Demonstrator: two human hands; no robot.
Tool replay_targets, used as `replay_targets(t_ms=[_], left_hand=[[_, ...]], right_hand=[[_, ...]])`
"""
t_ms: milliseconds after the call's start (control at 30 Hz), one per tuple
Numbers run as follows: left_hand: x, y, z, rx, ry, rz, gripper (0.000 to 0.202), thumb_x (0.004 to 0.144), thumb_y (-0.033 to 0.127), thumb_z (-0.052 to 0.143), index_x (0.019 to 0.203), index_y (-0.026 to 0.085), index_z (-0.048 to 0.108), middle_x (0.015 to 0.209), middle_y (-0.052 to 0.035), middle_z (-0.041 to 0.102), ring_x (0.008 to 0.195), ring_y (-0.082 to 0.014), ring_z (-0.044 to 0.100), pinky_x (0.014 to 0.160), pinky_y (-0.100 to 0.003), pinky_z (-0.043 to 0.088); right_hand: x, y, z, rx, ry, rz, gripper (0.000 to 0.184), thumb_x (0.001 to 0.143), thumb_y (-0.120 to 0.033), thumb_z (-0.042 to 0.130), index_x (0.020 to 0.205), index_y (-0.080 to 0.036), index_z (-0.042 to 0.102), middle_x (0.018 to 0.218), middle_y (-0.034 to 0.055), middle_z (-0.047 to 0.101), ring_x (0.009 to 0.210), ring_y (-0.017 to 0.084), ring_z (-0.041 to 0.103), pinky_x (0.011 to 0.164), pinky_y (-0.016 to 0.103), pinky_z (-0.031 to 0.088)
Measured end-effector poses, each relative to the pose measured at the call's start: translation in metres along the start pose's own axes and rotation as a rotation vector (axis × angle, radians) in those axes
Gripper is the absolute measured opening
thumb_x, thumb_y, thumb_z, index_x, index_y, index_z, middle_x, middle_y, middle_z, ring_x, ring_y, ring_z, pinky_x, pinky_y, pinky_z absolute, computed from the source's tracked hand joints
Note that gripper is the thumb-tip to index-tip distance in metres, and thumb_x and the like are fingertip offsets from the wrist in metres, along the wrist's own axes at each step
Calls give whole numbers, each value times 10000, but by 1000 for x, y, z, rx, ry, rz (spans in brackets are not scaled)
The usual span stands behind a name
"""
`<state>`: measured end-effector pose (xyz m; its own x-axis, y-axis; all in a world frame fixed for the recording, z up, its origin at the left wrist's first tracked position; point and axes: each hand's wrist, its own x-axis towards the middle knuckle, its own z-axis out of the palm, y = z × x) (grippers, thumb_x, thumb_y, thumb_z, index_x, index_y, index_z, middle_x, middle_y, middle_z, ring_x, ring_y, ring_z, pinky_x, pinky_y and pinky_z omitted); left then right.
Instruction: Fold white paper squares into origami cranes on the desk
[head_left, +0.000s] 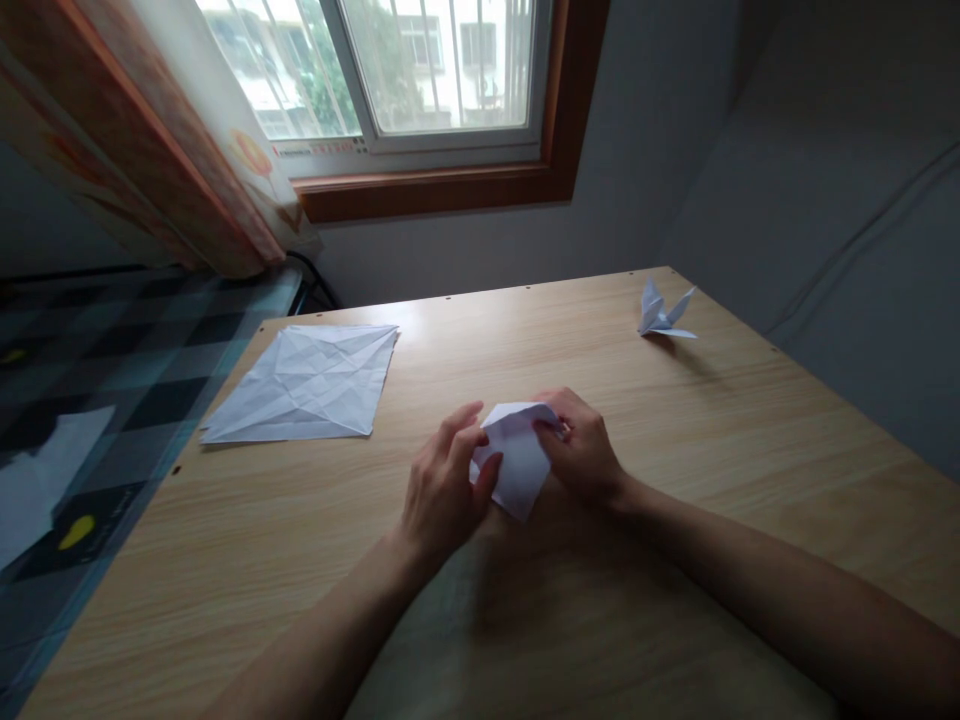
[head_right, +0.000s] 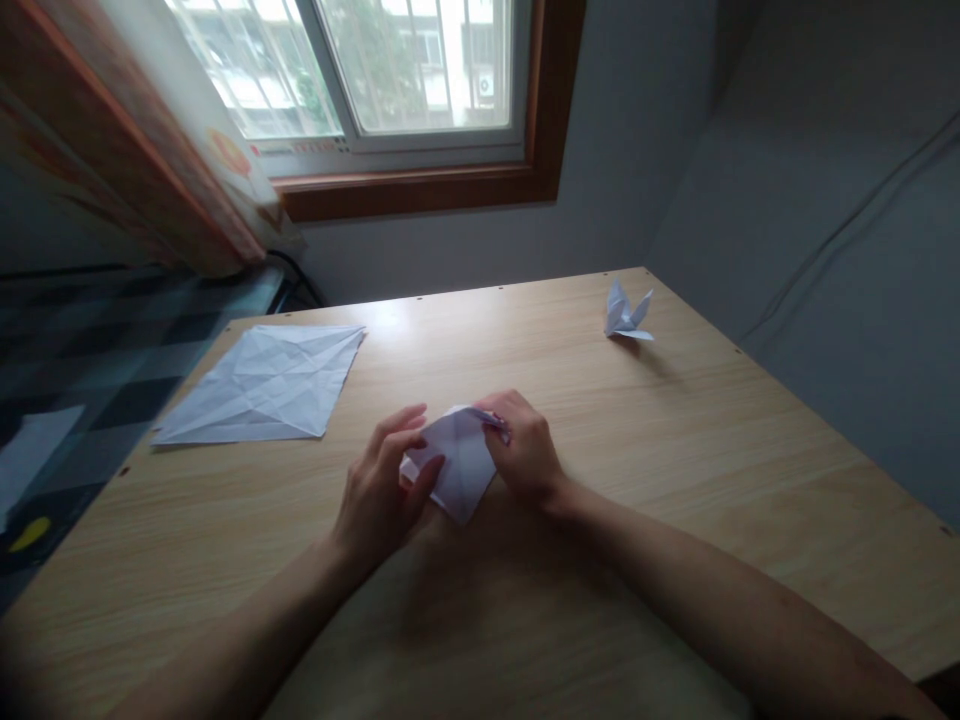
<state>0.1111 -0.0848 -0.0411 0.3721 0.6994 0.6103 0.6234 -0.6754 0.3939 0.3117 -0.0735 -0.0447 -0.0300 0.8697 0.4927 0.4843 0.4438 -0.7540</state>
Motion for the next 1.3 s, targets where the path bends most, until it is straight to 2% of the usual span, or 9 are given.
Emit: replay_targets(t_ms=[133, 267, 367, 467, 533, 633, 867, 1167, 1300], left_hand=[[2, -17, -5, -47, -1, 48, 281, 810, 151, 537, 1048, 225, 407, 1108, -102, 582, 975, -237, 609, 811, -406, 516], [9, -27, -15, -95, -357, 202, 532, 847, 334, 561, 1330, 204, 379, 1380, -172, 486, 1276, -317, 463, 1033, -504, 399], [12, -30, -18, -68, -596, 217, 692, 856, 564, 546, 1435, 242, 348, 1493, -140, 418, 1396, -339, 341, 1129, -546, 273], [12, -31, -17, 4, -688, 188, 659, 904, 606, 437, 1451, 246, 375, 1514, -119, 406, 1417, -321, 325, 1152, -550, 221], [12, -30, -15, 52, -701, 162, 585, 947, 550, 383, 1446, 245, 398, 1528, -102, 389, 1419, -296, 333, 1155, -527, 223], [11, -28, -14, 141, -691, 113, 544, 967, 492, 372, 1448, 239, 404, 1533, -90, 382, 1410, -272, 352, 1147, -490, 243], [13, -27, -16, 303, -710, 85, 763, 895, 684, 360, 1488, 204, 338, 1564, -108, 313, 1448, -336, 250, 1157, -537, 158], [15, -32, -20, 327, -614, 90, 825, 812, 768, 425, 1418, 209, 449, 1397, -129, 531, 1317, -352, 421, 1137, -558, 170], [15, -35, -20, 310, -613, 86, 803, 837, 728, 434, 1405, 160, 454, 1422, -155, 502, 1364, -355, 369, 1140, -549, 197]], right_hand=[[8, 13, -9, 0, -154, -157, 247, 818, -91, 518, 923, -223, 699, 997, 62, 709, 953, 225, 620, 831, 383, 497], [14, 23, -19, -72, -334, -344, 259, 817, -98, 530, 970, -211, 706, 1026, 71, 727, 997, 232, 621, 894, 419, 463], [17, 27, -25, -156, -498, -465, 289, 804, -283, 642, 1070, -177, 681, 1088, 99, 712, 1045, 271, 606, 927, 457, 427], [17, 30, -27, -231, -551, -556, 530, 767, -545, 679, 1115, -147, 667, 1169, 134, 684, 1096, 310, 580, 950, 479, 398], [15, 28, -26, -278, -538, -567, 545, 804, -611, 623, 1081, -145, 680, 1173, 134, 686, 1094, 304, 581, 949, 463, 396], [8, 17, -20, -453, -489, -488, 443, 913, -534, 527, 966, -129, 699, 1088, 127, 709, 1011, 281, 601, 919, 431, 407], [-11, -23, -9, -794, -540, -354, 491, 908, -528, 532, 1006, -63, 652, 1003, 201, 668, 937, 301, 590, 825, 406, 448], [-18, -26, -8, -738, -610, -392, 852, 822, -718, 504, 1295, -9, 530, 1295, 279, 572, 1184, 368, 546, 959, 467, 441], [-8, -13, -14, -696, -652, -405, 851, 847, -699, 488, 1366, -24, 483, 1396, 250, 510, 1281, 348, 496, 1060, 473, 381]])
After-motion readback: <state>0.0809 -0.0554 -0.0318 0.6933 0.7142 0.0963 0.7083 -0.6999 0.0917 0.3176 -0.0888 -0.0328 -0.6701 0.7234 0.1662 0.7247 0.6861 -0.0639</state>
